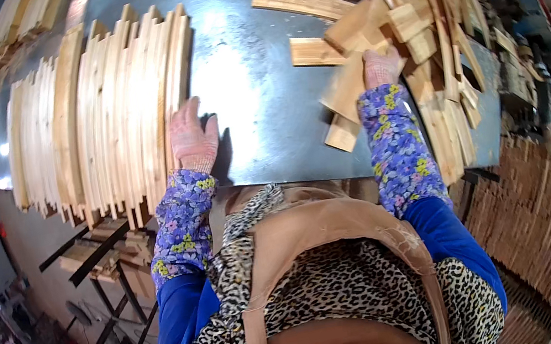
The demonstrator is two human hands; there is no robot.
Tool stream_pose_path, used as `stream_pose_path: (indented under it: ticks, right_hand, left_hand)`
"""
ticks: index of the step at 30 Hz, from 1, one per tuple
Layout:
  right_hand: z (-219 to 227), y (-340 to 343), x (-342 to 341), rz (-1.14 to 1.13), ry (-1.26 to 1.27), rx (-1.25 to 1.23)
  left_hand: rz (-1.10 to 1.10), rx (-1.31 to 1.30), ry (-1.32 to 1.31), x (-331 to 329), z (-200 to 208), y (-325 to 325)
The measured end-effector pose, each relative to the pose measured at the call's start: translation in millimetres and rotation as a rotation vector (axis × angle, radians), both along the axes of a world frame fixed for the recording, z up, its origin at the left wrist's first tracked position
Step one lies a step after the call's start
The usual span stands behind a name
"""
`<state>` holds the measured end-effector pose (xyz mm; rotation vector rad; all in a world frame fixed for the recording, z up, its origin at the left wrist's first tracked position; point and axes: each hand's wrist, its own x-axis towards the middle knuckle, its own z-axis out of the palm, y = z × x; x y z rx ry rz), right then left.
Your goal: The person repeatedly picks up thin wooden planks from a large pile on a metal table and stacks them into a neat pile. The person handles the planks one at a time or in small groups, aligning them as they build the stack.
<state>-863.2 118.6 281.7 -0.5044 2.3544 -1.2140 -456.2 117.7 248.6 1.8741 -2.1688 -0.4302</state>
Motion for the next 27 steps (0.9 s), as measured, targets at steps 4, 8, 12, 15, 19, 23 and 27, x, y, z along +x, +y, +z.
stream_pose_path:
  ticks: [4, 8, 12, 15, 19, 23, 27]
  right_hand:
    - [-16.8, 42.2, 101.3, 0.313, -0.344, -0.091]
    - [-47.1, 61.0, 112.2, 0.405, -0.226, -0.151]
    - [-70.0, 19.6, 52.1, -0.003, -1.079, -0.211]
    - [-89.6, -23.2, 37.7, 0.067, -1.055, -0.233]
    - [-91.6, -15.5, 87.7, 0.107, -0.773, -0.347]
    - [-62.2, 57.0, 163.3, 0.781, -0.77, 0.332]
    - [-53.3, 124.4, 145.2, 1.093, -0.332, 0.304]
  left_hand:
    - [-0.094, 0.351, 0.658, -87.8, 5.0, -7.2]
    - [-0.143, 0.29, 0.569, -113.2, 15.8, -15.4]
    - [-0.121, 0.156, 0.535, -100.8, 20.8, -3.3]
    - [-0.142, 0.103, 0.477, -100.4, 21.1, 7.4]
    - [-0.305, -0.319, 0.231, -113.8, 25.3, -7.1]
    - [-0.372, 0.4, -0.124, -117.0, 32.3, -35.4]
    - [-0.027, 0.804, 0.25, -87.4, 26.2, -18.6]
